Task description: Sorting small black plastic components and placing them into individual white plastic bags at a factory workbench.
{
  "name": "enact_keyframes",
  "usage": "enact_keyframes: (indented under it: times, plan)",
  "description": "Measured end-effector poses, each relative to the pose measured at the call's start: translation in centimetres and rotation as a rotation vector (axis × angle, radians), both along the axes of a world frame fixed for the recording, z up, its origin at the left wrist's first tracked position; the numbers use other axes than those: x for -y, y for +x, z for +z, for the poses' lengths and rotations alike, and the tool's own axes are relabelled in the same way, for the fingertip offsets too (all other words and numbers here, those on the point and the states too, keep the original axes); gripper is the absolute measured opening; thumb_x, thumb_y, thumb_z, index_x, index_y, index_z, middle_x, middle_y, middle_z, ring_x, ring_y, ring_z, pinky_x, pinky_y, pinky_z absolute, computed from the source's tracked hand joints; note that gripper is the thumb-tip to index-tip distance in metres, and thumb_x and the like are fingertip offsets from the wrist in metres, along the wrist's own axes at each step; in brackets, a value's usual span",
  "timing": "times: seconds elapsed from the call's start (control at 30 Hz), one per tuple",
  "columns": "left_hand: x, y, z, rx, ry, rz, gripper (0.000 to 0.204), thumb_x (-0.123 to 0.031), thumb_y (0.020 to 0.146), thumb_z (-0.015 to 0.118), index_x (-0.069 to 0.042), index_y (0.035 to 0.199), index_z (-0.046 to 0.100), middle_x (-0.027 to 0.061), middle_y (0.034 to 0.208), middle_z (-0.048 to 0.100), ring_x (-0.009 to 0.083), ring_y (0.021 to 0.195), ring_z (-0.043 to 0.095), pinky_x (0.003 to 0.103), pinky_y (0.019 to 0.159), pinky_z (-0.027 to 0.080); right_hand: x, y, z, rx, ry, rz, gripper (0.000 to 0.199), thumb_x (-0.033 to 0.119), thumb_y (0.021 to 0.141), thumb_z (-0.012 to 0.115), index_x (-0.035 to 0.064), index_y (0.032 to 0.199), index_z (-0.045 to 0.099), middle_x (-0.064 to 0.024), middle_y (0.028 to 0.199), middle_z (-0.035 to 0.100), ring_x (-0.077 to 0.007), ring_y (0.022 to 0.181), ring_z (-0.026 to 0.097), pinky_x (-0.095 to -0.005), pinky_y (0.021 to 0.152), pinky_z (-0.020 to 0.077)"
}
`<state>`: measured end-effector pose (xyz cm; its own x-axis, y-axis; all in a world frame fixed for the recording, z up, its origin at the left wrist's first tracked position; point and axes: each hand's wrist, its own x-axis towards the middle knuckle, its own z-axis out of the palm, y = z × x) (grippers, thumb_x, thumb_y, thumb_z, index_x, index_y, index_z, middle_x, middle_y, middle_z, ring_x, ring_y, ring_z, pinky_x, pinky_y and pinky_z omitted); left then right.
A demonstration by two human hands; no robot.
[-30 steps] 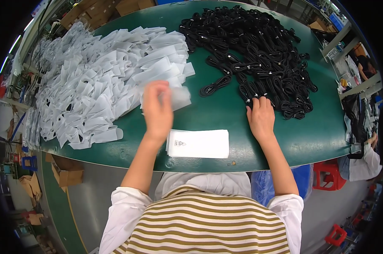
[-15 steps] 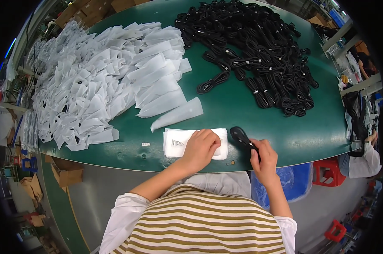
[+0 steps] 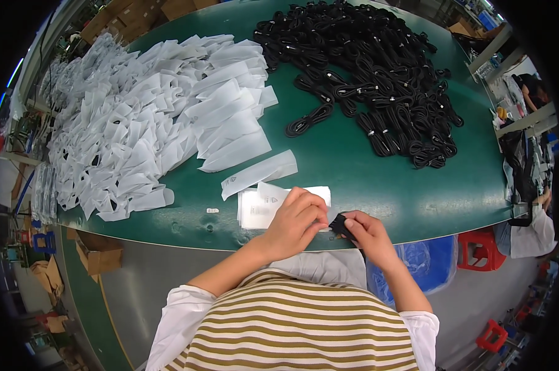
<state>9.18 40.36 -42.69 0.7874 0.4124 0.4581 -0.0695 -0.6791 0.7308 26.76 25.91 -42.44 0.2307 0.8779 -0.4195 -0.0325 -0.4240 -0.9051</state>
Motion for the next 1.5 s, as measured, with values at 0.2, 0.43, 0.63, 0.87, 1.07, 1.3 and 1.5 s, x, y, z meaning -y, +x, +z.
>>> enact_keyframes:
  times: [0.2,0.43,0.63,0.87,1.07,1.3,1.5]
  plan:
    - [-0.9,-1.1,1.9,-0.020,0.027,0.151,0.015,0.000,0.075,0.071,-0.007,0.084,0.061,0.0073,0.104,0.057,0.0262,0.096,0.051,0.037,0.085,0.042,-2.6,-3.1,1.6,0.460,0.527,-0.001,0.030,-0.003,0.082,0.068,0.0026,0.111,0.067,-0.0104,0.106,0.054,-0.0179,0.093,0.054,-0.0288,0.075,0.0469]
    - [-4.0,-2.8,3.8,0.215,-0.559,0.231,0.008,-0.008,0.086,0.068,-0.005,0.085,0.061,0.0080,0.113,0.057,0.0213,0.107,0.052,0.034,0.095,0.040,-8.1,-4.1,3.0,0.359,0.839,0.109,0.035,-0.007,0.080,0.067,0.0023,0.114,0.064,-0.0113,0.109,0.056,-0.0210,0.094,0.058,-0.0297,0.075,0.0492]
    - [-5.2,-4.1,4.3,0.158,-0.609,0.220,0.011,-0.013,0.091,0.066,-0.003,0.088,0.061,0.0093,0.122,0.054,0.0180,0.111,0.052,0.033,0.098,0.040,-10.5,-3.5,3.3,0.304,0.913,0.230,0.032,-0.007,0.080,0.067,0.0008,0.111,0.063,-0.0124,0.106,0.059,-0.0215,0.093,0.059,-0.0301,0.073,0.0507]
    - [-5.5,-3.0,4.9,0.282,-0.877,0.069,0.014,-0.013,0.091,0.067,-0.002,0.097,0.061,0.0098,0.127,0.053,0.0183,0.116,0.052,0.036,0.100,0.042,-11.5,-6.3,3.3,0.514,0.909,0.130,0.017,-0.004,0.086,0.065,-0.0022,0.102,0.061,-0.0114,0.102,0.061,-0.0189,0.084,0.061,-0.0276,0.068,0.0500]
    - [-5.0,-4.6,3.8,-0.199,-0.416,0.227,0.033,-0.012,0.087,0.070,-0.004,0.115,0.054,0.0153,0.125,0.054,0.0290,0.107,0.059,0.038,0.090,0.049,-13.3,-3.9,2.1,0.142,0.756,0.004,0.016,-0.004,0.088,0.060,-0.0013,0.104,0.061,-0.0134,0.104,0.060,-0.0211,0.084,0.061,-0.0285,0.069,0.0499]
    - [-9.8,-6.2,-0.3,-0.534,0.373,0.321,0.045,-0.006,0.078,0.068,-0.006,0.121,0.054,0.0153,0.109,0.055,0.0352,0.098,0.058,0.040,0.084,0.049,-18.9,3.2,-1.2,1.275,0.849,0.073,0.031,-0.002,0.085,0.059,0.0003,0.115,0.062,-0.0147,0.108,0.060,-0.0282,0.097,0.060,-0.0350,0.075,0.0503]
    - [-15.9,-8.1,-1.5,-0.623,0.721,0.382,0.051,-0.005,0.075,0.060,-0.006,0.126,0.053,0.0126,0.108,0.053,0.0329,0.102,0.053,0.045,0.086,0.046,-16.6,4.1,-2.8,1.618,0.541,0.258,0.031,0.002,0.090,0.056,0.0039,0.120,0.061,-0.0126,0.104,0.063,-0.0259,0.091,0.062,-0.0318,0.069,0.0501]
